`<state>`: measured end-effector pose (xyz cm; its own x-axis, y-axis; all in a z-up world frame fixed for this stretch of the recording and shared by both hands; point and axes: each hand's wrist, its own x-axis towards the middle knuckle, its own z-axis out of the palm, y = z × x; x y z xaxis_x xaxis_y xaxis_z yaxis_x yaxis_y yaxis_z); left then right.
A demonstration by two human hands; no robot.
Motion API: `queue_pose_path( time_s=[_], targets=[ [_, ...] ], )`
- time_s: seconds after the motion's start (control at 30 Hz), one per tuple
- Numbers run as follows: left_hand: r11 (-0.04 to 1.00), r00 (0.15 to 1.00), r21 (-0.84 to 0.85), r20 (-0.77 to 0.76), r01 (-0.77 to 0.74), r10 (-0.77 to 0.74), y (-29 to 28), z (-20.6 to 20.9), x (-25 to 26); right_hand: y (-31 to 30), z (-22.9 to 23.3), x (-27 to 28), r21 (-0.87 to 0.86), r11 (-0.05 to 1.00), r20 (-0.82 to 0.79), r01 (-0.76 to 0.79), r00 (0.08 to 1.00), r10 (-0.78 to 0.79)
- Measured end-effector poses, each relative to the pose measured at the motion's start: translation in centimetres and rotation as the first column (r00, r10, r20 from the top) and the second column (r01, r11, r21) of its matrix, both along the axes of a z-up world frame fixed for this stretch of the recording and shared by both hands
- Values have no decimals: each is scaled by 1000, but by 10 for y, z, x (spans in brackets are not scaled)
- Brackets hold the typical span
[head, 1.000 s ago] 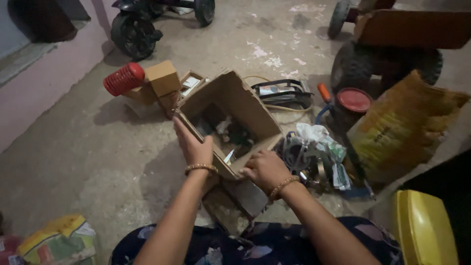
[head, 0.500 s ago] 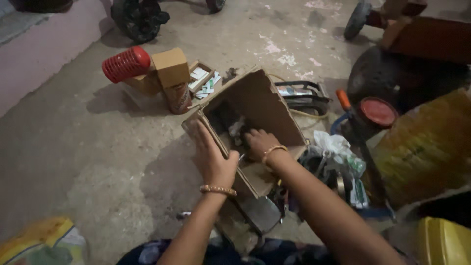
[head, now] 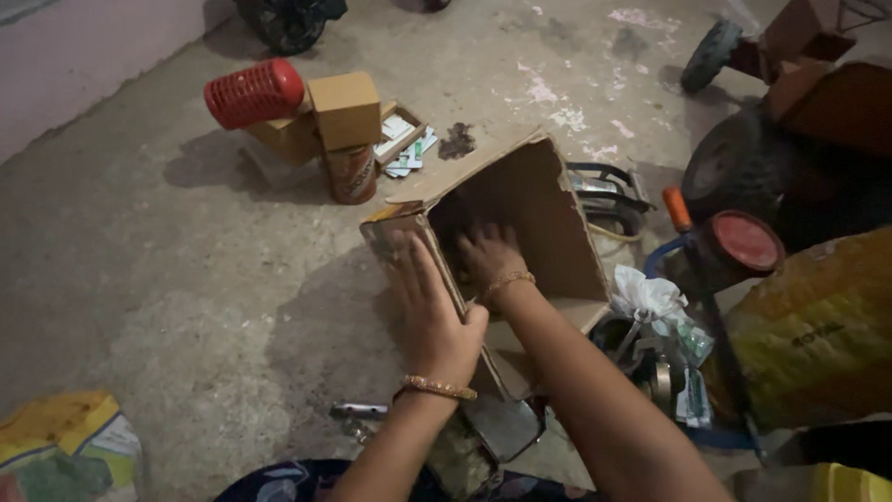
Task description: The person empties a cardboard box of tools and miscellaneous items onto the floor, then sorts and places selected items back into the box. They handle pliers, wrenches, a metal file, and small hardware pieces, arranging them on the floor and inside the box.
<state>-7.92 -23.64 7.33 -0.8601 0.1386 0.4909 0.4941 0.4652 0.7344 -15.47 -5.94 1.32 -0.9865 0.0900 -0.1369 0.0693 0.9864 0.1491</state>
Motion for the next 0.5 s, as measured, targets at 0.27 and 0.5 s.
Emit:
queue_pose_path(
  time_s=[0.27, 0.5],
  targets=[
    [999, 998, 23, -64, 28, -27, -1, 3, 9, 8, -5, 8, 169, 984, -162, -56, 983, 83],
    [1000, 999, -2, -42, 7, -7, -3, -1, -1, 25, 27, 50, 124, 991, -447, -47, 889, 98]
  ],
)
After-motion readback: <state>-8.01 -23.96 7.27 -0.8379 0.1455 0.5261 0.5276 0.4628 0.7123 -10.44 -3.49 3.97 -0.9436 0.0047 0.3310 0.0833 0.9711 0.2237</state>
